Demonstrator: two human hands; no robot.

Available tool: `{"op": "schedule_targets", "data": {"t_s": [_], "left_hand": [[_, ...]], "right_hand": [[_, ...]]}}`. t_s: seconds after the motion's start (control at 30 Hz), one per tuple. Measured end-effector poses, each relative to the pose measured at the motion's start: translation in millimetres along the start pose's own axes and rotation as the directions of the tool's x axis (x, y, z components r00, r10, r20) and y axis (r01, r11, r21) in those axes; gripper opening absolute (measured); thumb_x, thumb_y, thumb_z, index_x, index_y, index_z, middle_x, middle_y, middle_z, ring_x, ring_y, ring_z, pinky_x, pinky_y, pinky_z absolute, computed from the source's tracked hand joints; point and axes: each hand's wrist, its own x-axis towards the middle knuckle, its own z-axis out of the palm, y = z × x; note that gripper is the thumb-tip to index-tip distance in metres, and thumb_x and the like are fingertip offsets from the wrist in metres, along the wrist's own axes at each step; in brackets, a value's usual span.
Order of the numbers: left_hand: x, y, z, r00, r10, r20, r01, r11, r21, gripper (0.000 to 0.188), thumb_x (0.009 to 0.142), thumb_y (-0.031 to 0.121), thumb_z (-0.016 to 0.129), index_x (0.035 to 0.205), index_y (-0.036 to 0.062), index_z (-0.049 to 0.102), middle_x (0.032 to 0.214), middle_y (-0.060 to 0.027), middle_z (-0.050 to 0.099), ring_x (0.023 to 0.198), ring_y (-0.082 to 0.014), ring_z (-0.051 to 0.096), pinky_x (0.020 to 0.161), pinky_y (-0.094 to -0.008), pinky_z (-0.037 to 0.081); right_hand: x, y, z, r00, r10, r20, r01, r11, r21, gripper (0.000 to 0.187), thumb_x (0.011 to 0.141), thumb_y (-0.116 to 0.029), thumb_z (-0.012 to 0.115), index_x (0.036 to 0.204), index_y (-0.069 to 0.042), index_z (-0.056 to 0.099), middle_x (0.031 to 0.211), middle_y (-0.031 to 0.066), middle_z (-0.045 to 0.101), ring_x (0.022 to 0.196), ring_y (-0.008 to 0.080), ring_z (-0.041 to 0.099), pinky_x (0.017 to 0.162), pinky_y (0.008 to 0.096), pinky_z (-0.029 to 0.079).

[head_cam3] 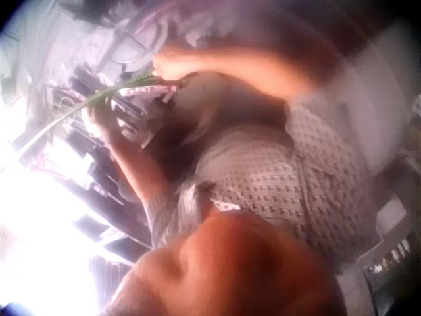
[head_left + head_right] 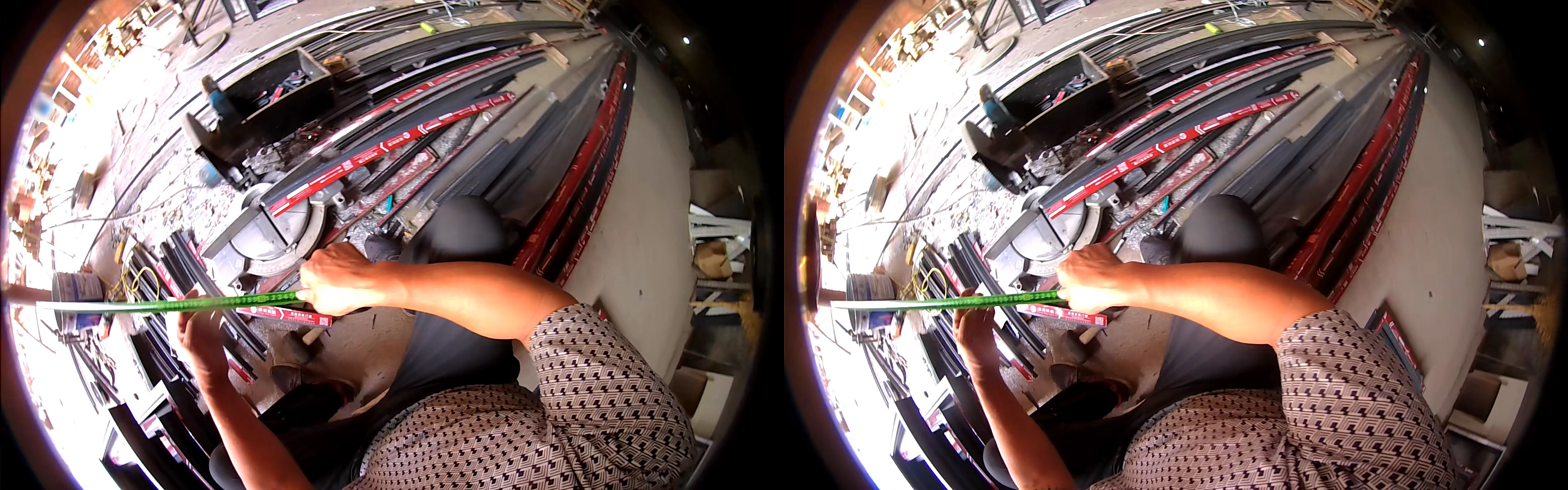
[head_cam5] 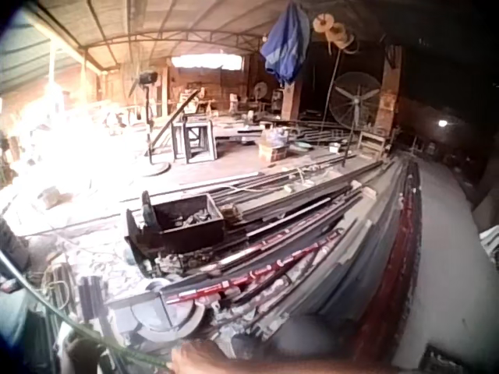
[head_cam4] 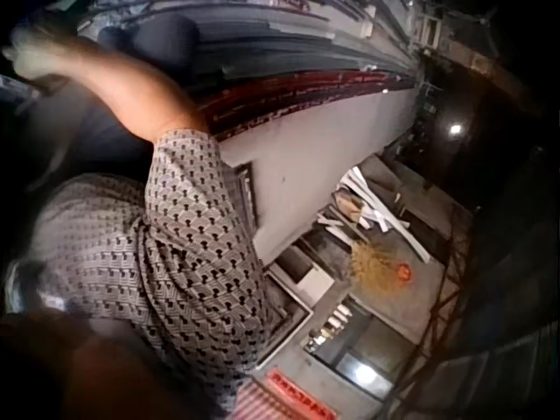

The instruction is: The person measures a long profile with a tape measure, marks a cut line with a pen, and then uses a miter saw to cut the profile. The cut piece is then placed with other profiles.

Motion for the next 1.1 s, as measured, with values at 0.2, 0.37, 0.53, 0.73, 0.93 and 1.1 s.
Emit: {"op": "schedule_targets", "data": {"t_s": [0.2,0.37,0.53,0.73,0.93,1.1], "left_hand": [[-16,17,15,0.996,0.007,-0.09,0.004,0.993,0.119,0.038,0.098,0.003,0.06,0.135,-0.0028,0.064,0.106,-0.0089,0.071,0.091,-0.0153,0.069,0.087,-0.0277,0.058],[-26,19,39,0.99,-0.132,-0.041,0.138,0.925,0.354,0.02,0.105,0.013,0.06,0.12,0.0028,0.068,0.101,-0.0049,0.073,0.089,-0.0139,0.069,0.082,-0.0276,0.056],[-12,-26,38,0.957,-0.28,-0.077,0.279,0.815,0.508,0.024,0.106,0.021,0.065,0.118,0.0008,0.071,0.103,-0.0064,0.076,0.089,-0.0136,0.071,0.081,-0.0284,0.056],[-5,-97,22,0.946,-0.324,0.017,0.228,0.699,0.678,0.03,0.102,0.023,0.068,0.113,-0.0033,0.074,0.099,-0.0107,0.077,0.09,-0.0174,0.07,0.082,-0.032,0.055],[-6,-172,32,0.889,-0.456,0.05,0.205,0.492,0.846,0.039,0.097,0.031,0.068,0.115,-0.0028,0.074,0.111,-0.0235,0.077,0.108,-0.0385,0.074,0.098,-0.0426,0.055],[34,-182,63,0.907,-0.383,0.176,0.01,0.438,0.899,0.038,0.094,0.032,0.072,0.118,0.0025,0.073,0.116,-0.0256,0.075,0.106,-0.0433,0.073,0.094,-0.0504,0.057]], "right_hand": [[2,-9,-13,0.999,-0.038,-0.002,0.038,0.999,-0.001,0.033,0.094,-0.03,0.07,0.091,0.001,0.078,0.09,0.0241,0.077,0.087,0.039,0.078,0.075,0.0494,0.061],[1,-7,-21,0.981,-0.132,-0.144,0.134,0.991,0.001,0.039,0.099,-0.034,0.067,0.081,0.0,0.077,0.077,0.0233,0.074,0.076,0.0416,0.076,0.072,0.0512,0.06],[0,-13,-37,0.978,-0.129,-0.161,0.137,0.99,0.037,0.039,0.1,-0.035,0.067,0.081,-0.004,0.078,0.077,0.0212,0.074,0.078,0.0408,0.076,0.075,0.0501,0.06],[1,-10,-38,0.985,-0.133,-0.114,0.136,0.99,0.022,0.036,0.099,-0.031,0.067,0.074,-0.007,0.075,0.067,0.0199,0.068,0.068,0.0403,0.072,0.067,0.0519,0.055],[-13,4,-54,1.0,-0.004,-0.02,0.003,1.0,-0.03,0.033,0.099,-0.029,0.067,0.076,-0.007,0.076,0.07,0.0214,0.07,0.07,0.0432,0.071,0.069,0.0536,0.056],[-25,13,-49,1.0,-0.009,-0.012,0.009,1.0,-0.026,0.034,0.1,-0.03,0.068,0.076,-0.006,0.074,0.068,0.0187,0.069,0.066,0.0412,0.071,0.065,0.0534,0.055]]}}
